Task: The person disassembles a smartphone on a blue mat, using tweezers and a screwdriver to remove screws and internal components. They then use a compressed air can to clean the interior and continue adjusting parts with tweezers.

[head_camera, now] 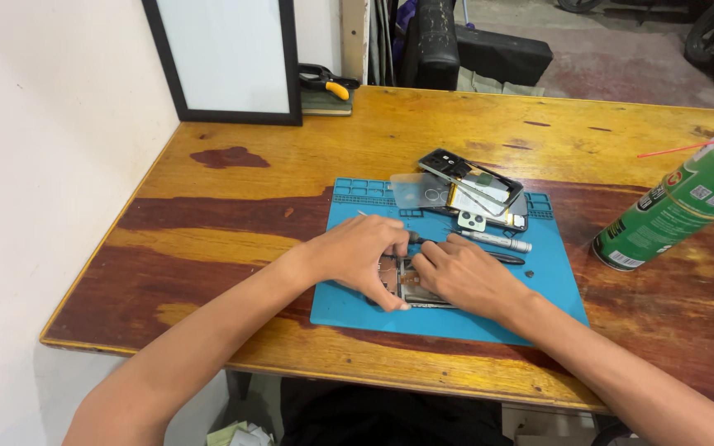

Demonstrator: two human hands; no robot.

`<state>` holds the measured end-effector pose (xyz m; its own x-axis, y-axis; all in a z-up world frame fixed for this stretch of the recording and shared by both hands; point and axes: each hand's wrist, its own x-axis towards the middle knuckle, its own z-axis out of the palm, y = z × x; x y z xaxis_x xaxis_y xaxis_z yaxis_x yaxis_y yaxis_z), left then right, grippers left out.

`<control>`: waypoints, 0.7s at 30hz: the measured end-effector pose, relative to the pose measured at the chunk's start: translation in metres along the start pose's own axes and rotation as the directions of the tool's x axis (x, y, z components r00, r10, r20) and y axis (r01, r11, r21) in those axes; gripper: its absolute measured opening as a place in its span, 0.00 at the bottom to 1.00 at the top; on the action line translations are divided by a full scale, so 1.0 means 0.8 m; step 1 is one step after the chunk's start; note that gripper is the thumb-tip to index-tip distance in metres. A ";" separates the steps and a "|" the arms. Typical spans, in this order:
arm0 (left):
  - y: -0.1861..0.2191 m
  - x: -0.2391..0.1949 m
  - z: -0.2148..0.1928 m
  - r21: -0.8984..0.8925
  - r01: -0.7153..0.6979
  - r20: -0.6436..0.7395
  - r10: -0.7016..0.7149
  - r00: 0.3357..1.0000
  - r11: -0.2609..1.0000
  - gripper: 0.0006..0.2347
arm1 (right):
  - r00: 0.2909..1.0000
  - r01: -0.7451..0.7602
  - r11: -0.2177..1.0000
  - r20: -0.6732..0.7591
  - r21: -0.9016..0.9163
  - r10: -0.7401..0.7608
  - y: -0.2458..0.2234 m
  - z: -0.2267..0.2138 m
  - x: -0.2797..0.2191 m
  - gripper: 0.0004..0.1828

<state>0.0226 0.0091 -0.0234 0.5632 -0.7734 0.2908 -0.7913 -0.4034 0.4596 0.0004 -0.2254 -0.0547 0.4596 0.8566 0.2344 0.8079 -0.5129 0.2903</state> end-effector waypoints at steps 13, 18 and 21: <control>0.003 -0.004 0.000 0.016 -0.017 -0.035 0.018 0.999 1.000 0.27 | 0.991 -0.091 0.968 -0.072 0.233 0.111 0.007 -0.021 0.003 0.20; 0.002 -0.005 0.000 0.015 -0.020 -0.016 0.021 1.000 1.000 0.27 | 0.990 -0.002 0.973 -0.137 0.229 0.034 0.008 -0.011 0.001 0.09; 0.001 -0.005 0.001 0.036 -0.029 -0.023 0.030 0.999 0.999 0.28 | 0.994 0.014 0.970 -0.112 0.242 0.013 0.011 -0.008 0.001 0.07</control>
<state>0.0196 0.0116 -0.0248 0.5449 -0.7735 0.3238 -0.8151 -0.3982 0.4207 0.0054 -0.2298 -0.0460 0.4260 0.8381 0.3407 0.8796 -0.4718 0.0607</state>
